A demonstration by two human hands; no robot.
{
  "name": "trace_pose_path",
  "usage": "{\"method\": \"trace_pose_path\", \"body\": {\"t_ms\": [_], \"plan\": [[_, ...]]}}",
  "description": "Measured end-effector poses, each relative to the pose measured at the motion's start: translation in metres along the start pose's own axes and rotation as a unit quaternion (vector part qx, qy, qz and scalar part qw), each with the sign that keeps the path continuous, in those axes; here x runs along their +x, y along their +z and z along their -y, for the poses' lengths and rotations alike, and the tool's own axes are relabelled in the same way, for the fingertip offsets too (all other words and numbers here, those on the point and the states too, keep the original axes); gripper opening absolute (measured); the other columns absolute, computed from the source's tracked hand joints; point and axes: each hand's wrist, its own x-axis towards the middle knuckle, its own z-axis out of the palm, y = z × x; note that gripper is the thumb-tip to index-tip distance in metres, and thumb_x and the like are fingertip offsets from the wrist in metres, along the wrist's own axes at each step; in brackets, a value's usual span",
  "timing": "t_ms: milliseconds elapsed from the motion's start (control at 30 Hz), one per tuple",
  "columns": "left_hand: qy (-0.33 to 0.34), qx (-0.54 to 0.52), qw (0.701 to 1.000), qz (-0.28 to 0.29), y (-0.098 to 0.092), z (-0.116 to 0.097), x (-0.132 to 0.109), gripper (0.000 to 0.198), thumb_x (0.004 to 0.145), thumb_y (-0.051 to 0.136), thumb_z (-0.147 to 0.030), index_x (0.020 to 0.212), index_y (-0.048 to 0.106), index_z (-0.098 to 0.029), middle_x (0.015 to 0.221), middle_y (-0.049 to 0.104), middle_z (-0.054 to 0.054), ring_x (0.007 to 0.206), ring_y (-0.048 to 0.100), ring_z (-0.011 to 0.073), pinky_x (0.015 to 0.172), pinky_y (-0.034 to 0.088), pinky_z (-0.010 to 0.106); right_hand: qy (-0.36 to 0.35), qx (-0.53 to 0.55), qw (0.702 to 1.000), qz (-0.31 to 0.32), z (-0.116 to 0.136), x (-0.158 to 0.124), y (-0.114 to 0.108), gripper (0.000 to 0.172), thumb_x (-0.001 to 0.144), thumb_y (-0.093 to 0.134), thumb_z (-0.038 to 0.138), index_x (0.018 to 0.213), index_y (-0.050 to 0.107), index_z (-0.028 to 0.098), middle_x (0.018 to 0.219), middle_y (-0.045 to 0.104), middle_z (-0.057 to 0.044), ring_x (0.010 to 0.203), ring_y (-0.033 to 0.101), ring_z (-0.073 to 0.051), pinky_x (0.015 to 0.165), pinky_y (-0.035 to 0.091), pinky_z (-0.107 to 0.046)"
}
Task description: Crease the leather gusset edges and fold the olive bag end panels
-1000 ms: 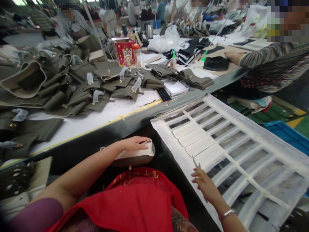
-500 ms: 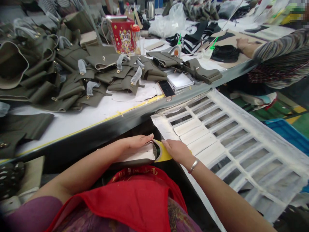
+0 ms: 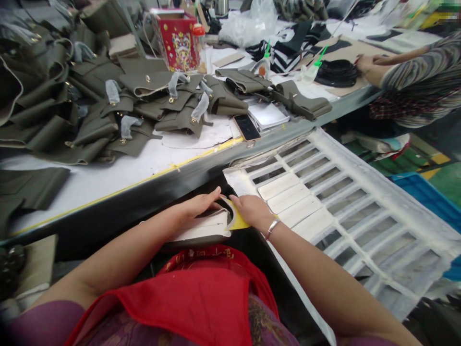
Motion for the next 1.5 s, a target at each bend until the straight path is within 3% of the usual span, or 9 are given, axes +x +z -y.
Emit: {"method": "trace_pose_path", "body": {"t_ms": [133,233,367,433,700,900,1100,1333,1500], "plan": [[-0.015,-0.089,0.996,-0.013,-0.001,0.004,0.005,0.07,0.085,0.032,-0.066,0.118,0.057,-0.009,0.078,0.071,0.008,0.079,0.064,0.0197,0.08,0.045,0.032,-0.048,-0.057,0.997,-0.001,0.017,0.009,-0.001,0.067,0.096,0.015,0.052,0.083,0.069,0.015,0.081,0.069,-0.014,0.078,0.064,-0.022,0.066,0.04,-0.028],[-0.022,-0.097,0.995,-0.028,-0.003,0.006,0.008,0.056,0.088,0.038,-0.055,0.113,0.058,-0.009,0.073,0.069,0.007,0.068,0.061,0.0178,0.072,0.045,0.031,-0.064,-0.082,0.995,-0.007,0.021,0.01,-0.002,0.065,0.096,0.015,0.051,0.086,0.069,0.015,0.081,0.069,-0.014,0.079,0.064,-0.023,0.067,0.041,-0.029],[0.025,-0.043,0.999,-0.003,-0.004,0.007,0.009,0.025,0.081,0.051,-0.031,0.082,0.066,-0.011,0.071,0.066,0.004,0.067,0.057,0.0143,0.069,0.042,0.027,-0.081,-0.098,0.992,-0.014,0.021,0.007,-0.002,0.064,0.096,0.014,0.05,0.09,0.069,0.018,0.081,0.069,-0.012,0.08,0.065,-0.025,0.065,0.041,-0.03],[0.033,0.001,0.999,0.008,-0.005,0.007,0.008,0.021,0.077,0.053,-0.029,0.073,0.065,-0.013,0.069,0.063,0.002,0.066,0.054,0.0137,0.069,0.041,0.027,-0.085,-0.098,0.991,-0.019,0.022,0.006,-0.002,0.063,0.096,0.014,0.05,0.088,0.068,0.019,0.08,0.07,-0.012,0.079,0.065,-0.025,0.065,0.041,-0.031],[0.016,0.044,0.998,0.029,-0.009,0.008,0.003,0.029,0.073,0.055,-0.038,0.079,0.067,-0.013,0.071,0.063,0.001,0.066,0.051,0.0144,0.07,0.041,0.028,-0.126,-0.092,0.988,-0.016,0.023,0.008,-0.003,0.06,0.097,0.015,0.048,0.088,0.066,0.016,0.084,0.07,-0.012,0.081,0.065,-0.024,0.068,0.042,-0.03],[0.018,0.105,0.994,0.014,-0.008,0.006,-0.006,0.032,0.074,0.055,-0.042,0.081,0.07,-0.014,0.07,0.063,0.0,0.068,0.051,0.0148,0.069,0.041,0.027,-0.154,-0.091,0.984,-0.008,0.021,0.01,-0.003,0.061,0.097,0.017,0.048,0.089,0.067,0.015,0.085,0.07,-0.012,0.083,0.065,-0.025,0.068,0.041,-0.03],[0.02,0.112,0.993,0.015,-0.009,0.011,-0.009,0.033,0.073,0.058,-0.044,0.08,0.07,-0.013,0.062,0.06,0.0,0.063,0.05,0.015,0.066,0.041,0.026,-0.221,-0.095,0.971,-0.011,0.017,0.015,0.0,0.056,0.098,0.02,0.045,0.09,0.067,0.016,0.085,0.07,-0.011,0.083,0.065,-0.023,0.069,0.04,-0.03],[0.018,0.107,0.992,0.061,-0.017,0.011,-0.012,0.034,0.074,0.055,-0.044,0.083,0.068,-0.013,0.067,0.058,0.0,0.065,0.048,0.0137,0.068,0.04,0.026,-0.246,-0.117,0.962,-0.012,0.021,0.019,-0.002,0.055,0.098,0.02,0.042,0.088,0.068,0.017,0.085,0.071,-0.01,0.081,0.065,-0.022,0.063,0.039,-0.028],[0.035,0.148,0.985,0.078,-0.022,0.01,-0.015,0.033,0.077,0.051,-0.044,0.074,0.062,-0.013,0.064,0.05,-0.003,0.062,0.042,0.0114,0.066,0.037,0.025,-0.272,-0.139,0.952,-0.012,0.025,0.023,-0.008,0.052,0.098,0.022,0.041,0.085,0.068,0.019,0.083,0.071,-0.007,0.078,0.066,-0.023,0.059,0.038,-0.028]]}}
